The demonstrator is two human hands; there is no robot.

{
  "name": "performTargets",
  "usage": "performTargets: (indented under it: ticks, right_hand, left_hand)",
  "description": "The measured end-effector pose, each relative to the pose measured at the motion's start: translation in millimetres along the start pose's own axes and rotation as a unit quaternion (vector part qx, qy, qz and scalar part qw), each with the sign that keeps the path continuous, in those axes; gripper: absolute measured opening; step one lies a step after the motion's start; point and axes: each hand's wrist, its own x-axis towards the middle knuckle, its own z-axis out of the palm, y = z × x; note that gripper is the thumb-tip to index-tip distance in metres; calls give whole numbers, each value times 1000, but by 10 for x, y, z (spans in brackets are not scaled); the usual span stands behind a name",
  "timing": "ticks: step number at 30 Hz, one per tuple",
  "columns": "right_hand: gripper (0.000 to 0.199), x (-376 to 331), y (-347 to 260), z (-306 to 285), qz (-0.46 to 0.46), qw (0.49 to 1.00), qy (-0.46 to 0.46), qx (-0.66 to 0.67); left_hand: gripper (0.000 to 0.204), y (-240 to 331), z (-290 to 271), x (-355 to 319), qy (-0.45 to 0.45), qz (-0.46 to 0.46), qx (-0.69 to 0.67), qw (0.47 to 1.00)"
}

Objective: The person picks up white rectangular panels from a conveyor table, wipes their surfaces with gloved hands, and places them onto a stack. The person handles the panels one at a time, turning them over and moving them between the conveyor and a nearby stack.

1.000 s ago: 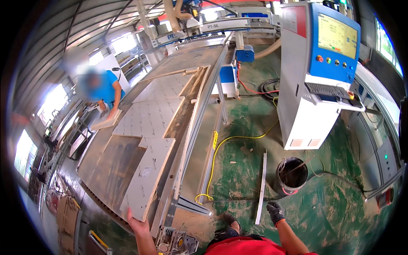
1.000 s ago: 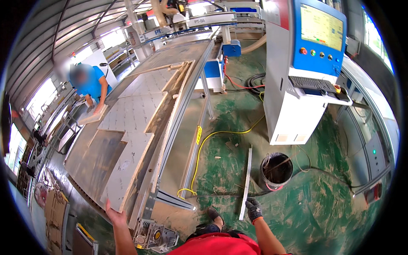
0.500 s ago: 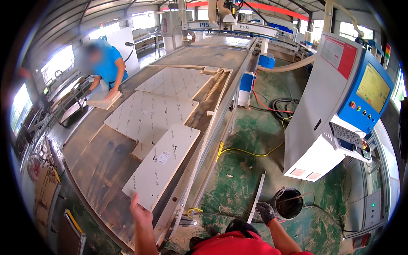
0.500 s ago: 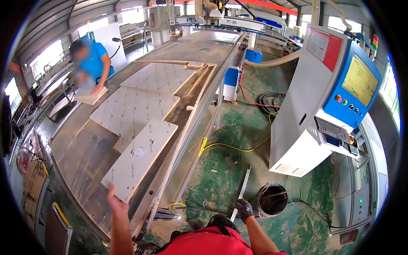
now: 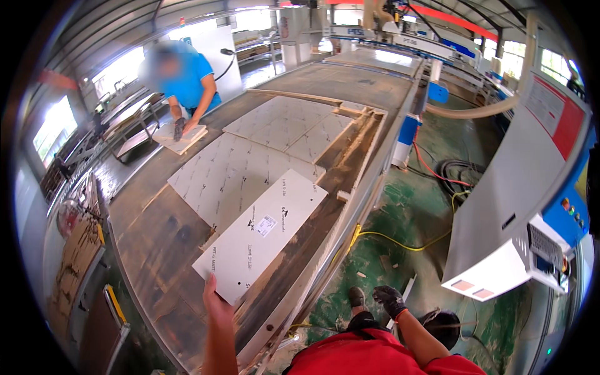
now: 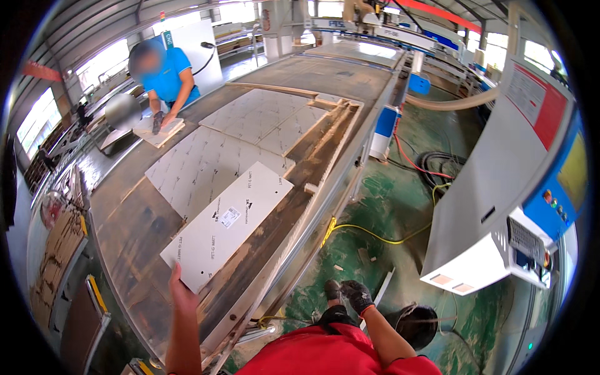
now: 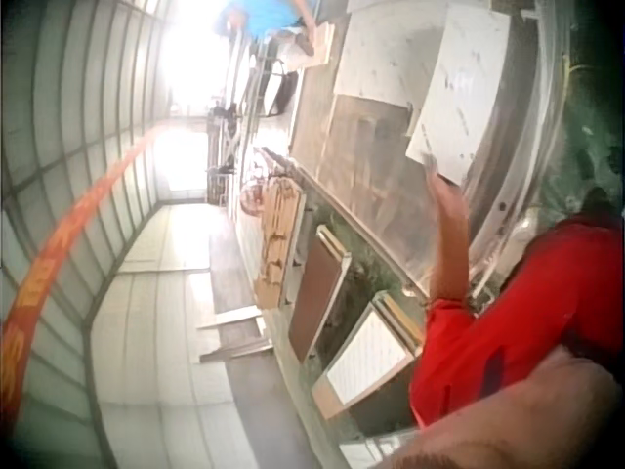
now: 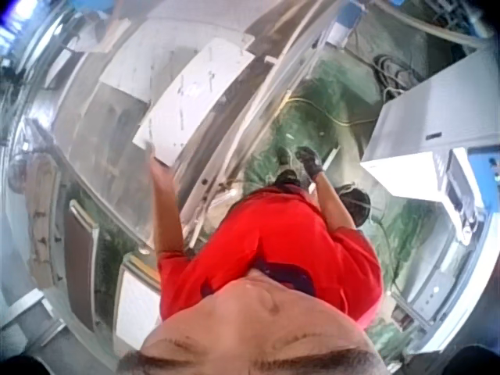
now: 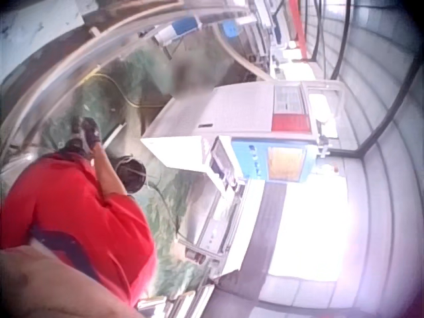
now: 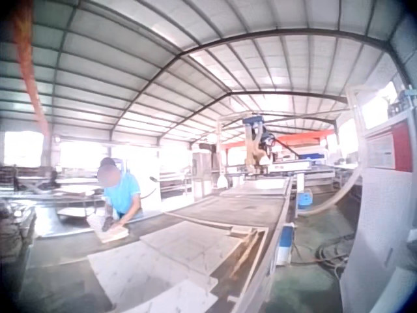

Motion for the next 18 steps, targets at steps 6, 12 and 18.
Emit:
performTargets:
  ticks: [6,12,18]
  right_hand:
    - [28,1228,-623,-367,-32,996,-72,-29]
    - [27,2051,-1173,-802,-19,997,-73,-25]
    - [28,2785,-1548,-1027,-12,995,-97,14]
  left_hand:
    - [56,-267,44,677,-7,13,15,1000]
    - [59,-342,252,784,32,41,64,997]
    - [50,-235,159,850,202,-17,157,967]
